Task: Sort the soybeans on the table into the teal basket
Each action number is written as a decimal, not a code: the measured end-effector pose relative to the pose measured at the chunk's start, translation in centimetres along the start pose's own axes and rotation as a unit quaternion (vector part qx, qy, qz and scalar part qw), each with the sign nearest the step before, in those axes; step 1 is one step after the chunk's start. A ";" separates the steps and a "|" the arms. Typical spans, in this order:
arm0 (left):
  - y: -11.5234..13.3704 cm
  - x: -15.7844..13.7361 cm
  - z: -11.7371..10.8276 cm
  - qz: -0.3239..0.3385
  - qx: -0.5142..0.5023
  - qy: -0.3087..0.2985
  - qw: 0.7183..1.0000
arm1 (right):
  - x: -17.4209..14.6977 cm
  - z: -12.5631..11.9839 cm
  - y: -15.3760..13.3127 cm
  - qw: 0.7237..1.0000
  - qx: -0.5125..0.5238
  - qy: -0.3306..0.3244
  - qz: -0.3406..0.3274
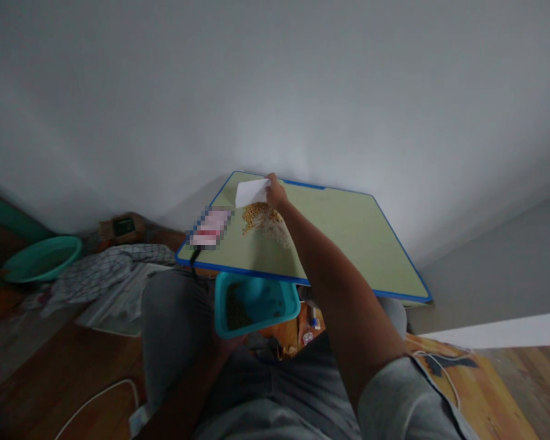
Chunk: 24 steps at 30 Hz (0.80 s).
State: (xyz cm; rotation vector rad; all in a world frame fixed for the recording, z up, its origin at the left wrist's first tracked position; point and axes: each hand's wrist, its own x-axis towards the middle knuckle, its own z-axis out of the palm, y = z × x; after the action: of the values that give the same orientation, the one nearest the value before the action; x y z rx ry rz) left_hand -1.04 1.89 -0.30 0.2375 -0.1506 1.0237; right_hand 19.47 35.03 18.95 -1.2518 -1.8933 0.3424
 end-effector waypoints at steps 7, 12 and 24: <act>0.0 -0.3 -1.3 0.001 0.023 -0.012 1.000 | -1.5 -1.0 -1.0 0.999 0.034 -0.004 0.033; 0.1 -0.2 -1.2 0.005 0.029 -0.023 0.999 | -1.7 -1.5 -1.4 0.998 0.047 -0.027 0.015; 0.0 0.1 2.0 -0.005 0.016 -0.026 1.000 | -2.1 -2.3 -1.5 0.991 0.067 -0.083 -0.081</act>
State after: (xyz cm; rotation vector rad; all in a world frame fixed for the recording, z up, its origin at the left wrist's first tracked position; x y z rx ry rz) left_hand -1.00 1.47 1.69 0.2939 -0.1802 1.0115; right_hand 20.64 32.00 20.32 -0.9999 -2.0607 0.4925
